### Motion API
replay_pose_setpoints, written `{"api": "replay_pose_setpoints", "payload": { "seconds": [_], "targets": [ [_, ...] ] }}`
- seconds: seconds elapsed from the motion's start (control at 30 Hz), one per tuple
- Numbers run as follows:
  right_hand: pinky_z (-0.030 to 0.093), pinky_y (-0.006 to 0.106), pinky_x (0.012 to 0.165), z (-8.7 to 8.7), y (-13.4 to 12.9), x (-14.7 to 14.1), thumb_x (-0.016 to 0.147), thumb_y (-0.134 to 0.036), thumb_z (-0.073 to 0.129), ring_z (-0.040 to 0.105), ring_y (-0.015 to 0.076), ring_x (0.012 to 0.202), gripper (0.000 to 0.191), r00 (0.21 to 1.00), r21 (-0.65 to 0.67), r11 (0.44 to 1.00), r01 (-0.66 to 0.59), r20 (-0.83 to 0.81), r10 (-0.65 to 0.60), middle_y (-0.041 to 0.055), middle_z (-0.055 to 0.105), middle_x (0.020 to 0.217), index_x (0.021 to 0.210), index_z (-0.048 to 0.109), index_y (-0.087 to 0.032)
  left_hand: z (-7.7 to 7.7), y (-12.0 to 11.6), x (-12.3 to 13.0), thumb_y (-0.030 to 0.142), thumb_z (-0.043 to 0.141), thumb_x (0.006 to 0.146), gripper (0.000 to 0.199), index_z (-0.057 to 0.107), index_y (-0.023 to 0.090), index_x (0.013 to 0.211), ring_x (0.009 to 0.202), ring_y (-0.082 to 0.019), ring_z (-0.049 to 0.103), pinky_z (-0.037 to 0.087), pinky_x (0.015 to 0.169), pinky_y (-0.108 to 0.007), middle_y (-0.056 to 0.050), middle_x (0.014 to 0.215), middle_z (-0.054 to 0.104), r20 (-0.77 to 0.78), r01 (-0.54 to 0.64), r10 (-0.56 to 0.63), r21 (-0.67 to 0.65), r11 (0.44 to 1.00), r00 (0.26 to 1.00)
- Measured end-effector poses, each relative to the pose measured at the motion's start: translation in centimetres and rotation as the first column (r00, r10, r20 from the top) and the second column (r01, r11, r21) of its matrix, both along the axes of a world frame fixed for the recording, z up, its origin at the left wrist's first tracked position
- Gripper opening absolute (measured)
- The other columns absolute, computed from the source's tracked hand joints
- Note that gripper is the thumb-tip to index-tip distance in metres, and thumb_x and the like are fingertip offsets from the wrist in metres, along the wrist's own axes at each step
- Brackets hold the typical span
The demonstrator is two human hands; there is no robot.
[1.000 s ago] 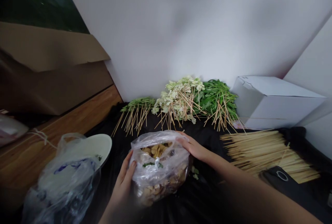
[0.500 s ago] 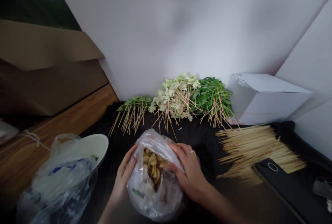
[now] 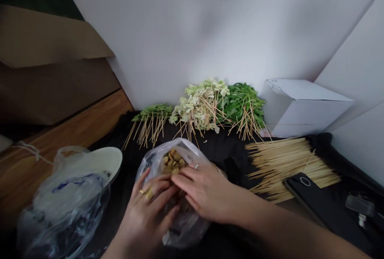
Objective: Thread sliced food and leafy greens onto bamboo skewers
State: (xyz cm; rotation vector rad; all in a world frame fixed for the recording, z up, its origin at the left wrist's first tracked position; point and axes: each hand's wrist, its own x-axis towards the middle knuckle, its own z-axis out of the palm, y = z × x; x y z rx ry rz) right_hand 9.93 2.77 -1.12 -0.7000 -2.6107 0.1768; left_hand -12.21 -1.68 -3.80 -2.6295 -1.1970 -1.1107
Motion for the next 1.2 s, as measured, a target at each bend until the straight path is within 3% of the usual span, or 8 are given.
{"api": "replay_pose_setpoints", "payload": {
  "seconds": [0.13,0.27,0.57,0.7,0.8,0.93,1.03,1.2],
  "targets": [
    [0.048,0.050,0.107,-2.5,1.4,2.6,0.081,-0.022,0.077,0.057,0.0331,0.122,0.062,0.981,-0.050,0.983,0.175,0.091,-0.170,0.0169,0.061,0.134,0.137,0.054,-0.009,-0.4,-1.2,-3.1,0.014,0.071,0.084,0.027,0.068,0.023,0.108,0.098,-0.024,0.064,0.030,0.113,-0.052,-0.001,0.090,0.073,-0.075,-0.082,0.081,-0.017,0.996,0.994],
    [0.050,0.049,0.103,-2.9,1.1,3.8,0.086,-0.019,0.071,0.059,0.0296,0.120,0.053,0.982,-0.057,0.981,0.184,0.056,-0.181,0.0133,0.064,0.130,0.137,0.056,-0.015,-1.0,-1.7,-5.2,0.011,0.071,0.083,0.032,0.065,0.023,0.112,0.104,-0.026,0.061,0.030,0.111,-0.051,-0.002,0.094,0.073,-0.147,-0.033,0.027,-0.040,0.999,0.989],
    [0.058,0.043,0.080,-2.5,2.6,-2.4,0.095,-0.016,0.061,0.066,0.0263,0.091,0.014,0.981,0.030,0.981,0.192,-0.032,-0.191,0.0117,0.068,0.102,0.103,0.071,-0.013,-0.1,-0.9,-3.8,0.012,0.065,0.090,0.026,0.067,0.024,0.112,0.098,-0.021,0.063,0.037,0.108,-0.047,-0.003,0.098,0.067,0.044,-0.090,0.091,-0.016,0.996,0.995],
    [0.052,0.047,0.097,-2.4,1.8,-2.1,0.094,-0.010,0.055,0.063,0.0284,0.107,0.019,0.990,0.022,0.990,0.138,-0.044,-0.137,0.0155,0.068,0.116,0.106,0.070,-0.011,1.3,1.9,-3.6,0.016,0.060,0.092,0.031,0.070,0.027,0.120,0.112,-0.025,0.061,0.041,0.107,-0.048,-0.006,0.113,0.068,0.049,-0.091,0.092,-0.021,0.996,0.995],
    [0.051,0.045,0.101,-2.1,0.7,-0.5,0.096,-0.009,0.048,0.063,0.0255,0.112,0.029,0.995,-0.052,0.997,0.054,-0.084,-0.058,0.0123,0.068,0.122,0.113,0.070,-0.015,1.6,5.8,-2.8,0.026,0.056,0.096,0.032,0.071,0.030,0.125,0.133,-0.030,0.053,0.040,0.110,-0.051,-0.008,0.135,0.066,-0.073,0.036,-0.056,-0.256,0.966,0.996],
    [0.042,0.053,0.109,-3.3,1.3,1.6,0.098,-0.021,0.051,0.055,0.0287,0.125,0.031,0.920,-0.126,0.964,0.233,-0.293,-0.261,0.0114,0.065,0.132,0.123,0.069,-0.020,0.0,9.5,-1.5,0.035,0.052,0.098,0.034,0.075,0.025,0.121,0.131,-0.032,0.056,0.038,0.114,-0.053,-0.010,0.129,0.072,0.078,0.075,-0.043,-0.480,0.874,0.996],
    [0.036,0.059,0.112,-6.1,2.8,2.3,0.097,-0.032,0.055,0.048,0.0335,0.134,0.039,0.806,-0.293,0.904,0.310,-0.424,-0.414,0.0155,0.059,0.140,0.132,0.065,-0.018,-1.8,9.5,-1.0,0.039,0.060,0.094,0.030,0.080,0.023,0.108,0.132,-0.031,0.055,0.032,0.119,-0.048,-0.011,0.129,0.071,0.436,0.209,0.093,-0.594,0.777,0.895],
    [0.053,0.040,0.100,-10.0,3.6,2.2,0.107,-0.036,0.029,0.066,0.0225,0.114,0.046,0.743,-0.419,0.877,0.233,-0.505,-0.439,0.0129,0.070,0.123,0.128,0.065,-0.016,-4.7,8.7,-1.7,0.045,0.072,0.084,0.033,0.079,0.019,0.103,0.117,-0.033,0.066,0.047,0.105,-0.044,-0.013,0.121,0.074,0.738,0.414,0.358,-0.636,0.651,0.572]
  ]
}}
